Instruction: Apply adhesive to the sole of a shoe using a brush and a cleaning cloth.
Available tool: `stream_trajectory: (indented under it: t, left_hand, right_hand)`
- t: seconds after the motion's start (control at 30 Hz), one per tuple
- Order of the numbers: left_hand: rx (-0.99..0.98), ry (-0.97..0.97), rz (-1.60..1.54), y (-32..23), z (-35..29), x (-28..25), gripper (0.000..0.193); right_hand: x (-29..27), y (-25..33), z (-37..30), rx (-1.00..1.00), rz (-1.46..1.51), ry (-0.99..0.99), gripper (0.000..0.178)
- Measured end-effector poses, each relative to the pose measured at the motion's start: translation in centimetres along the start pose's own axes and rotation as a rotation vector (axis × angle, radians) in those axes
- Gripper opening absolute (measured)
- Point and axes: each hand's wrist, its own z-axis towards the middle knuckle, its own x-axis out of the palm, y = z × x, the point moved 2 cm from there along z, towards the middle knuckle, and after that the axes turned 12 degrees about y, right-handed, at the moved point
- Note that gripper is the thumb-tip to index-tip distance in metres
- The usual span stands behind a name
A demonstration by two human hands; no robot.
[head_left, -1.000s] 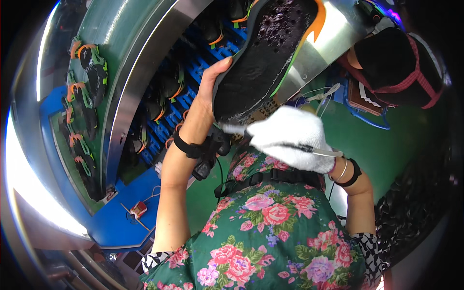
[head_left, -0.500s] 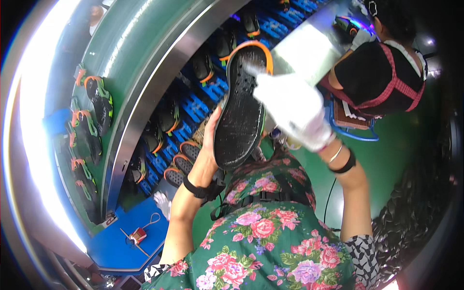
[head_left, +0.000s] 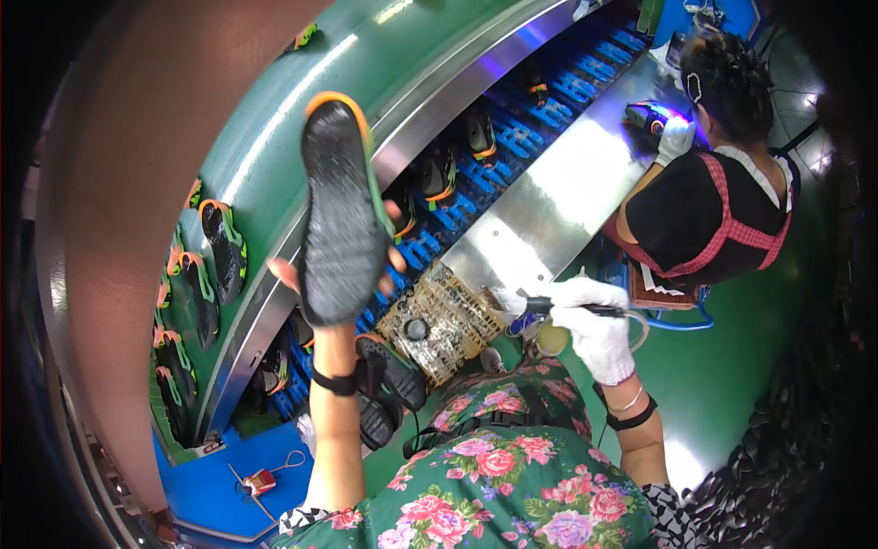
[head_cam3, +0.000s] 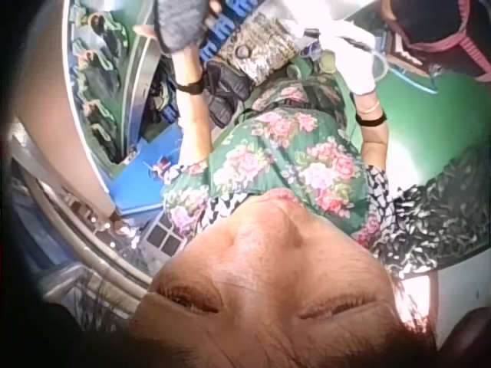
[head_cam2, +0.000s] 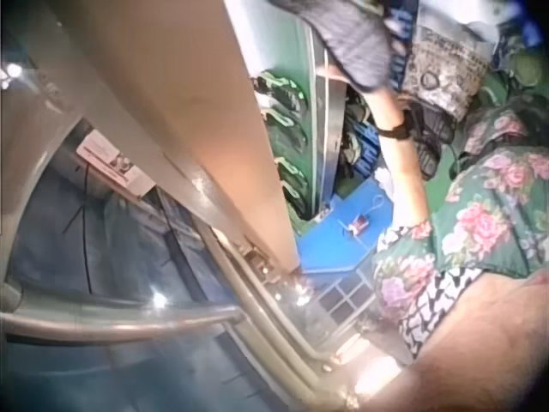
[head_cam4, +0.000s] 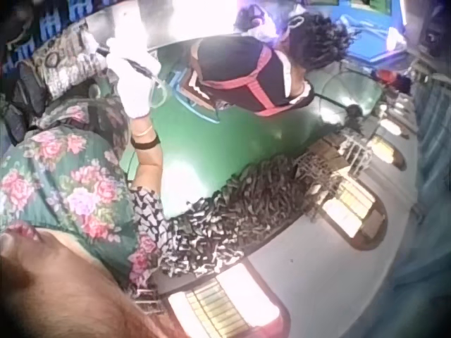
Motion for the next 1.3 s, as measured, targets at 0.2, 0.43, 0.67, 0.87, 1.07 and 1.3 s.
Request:
stream_trajectory:
  t: [0.2, 0.43, 0.67, 0.87, 1.07, 1.3]
  left_hand:
    - [0.544, -0.488, -0.254, -8.1, 4.7, -9.1, 0.119]
    - [0.204, -0.624, -0.174, -2.7, 11.1, -7.1, 0.078]
    - [-0.384, -0.669, 1.282, -7.4, 29.1, -19.7, 0.067]
    - [-0.532, -0.502, 2.192, -12.9, 37.3, -37.6, 0.066]
    - [-0.674, -0.372, 2.505, -29.2, 38.0, -43.3, 0.085]
    - [-0.642, -0.706, 1.854, -20.3, 34.4, -35.2, 0.027]
  right_hand:
    - [-1.0, -7.2, 1.4, 0.113, -0.178, 0.062, 0.016]
    - [0.2, -6.4, 1.9, 0.258, -0.090, 0.107, 0.020]
    - [-0.3, -7.5, 3.6, 0.216, -0.055, 0.103, 0.014]
    - [-1.5, -9.4, 4.5, 0.159, -0.132, 0.022, 0.016]
    - [0.1, -10.4, 4.1, 0.049, -0.031, 0.102, 0.018]
    - [-0.5, -12.0, 5.1, 0.105, -0.028, 0.080, 0.018]
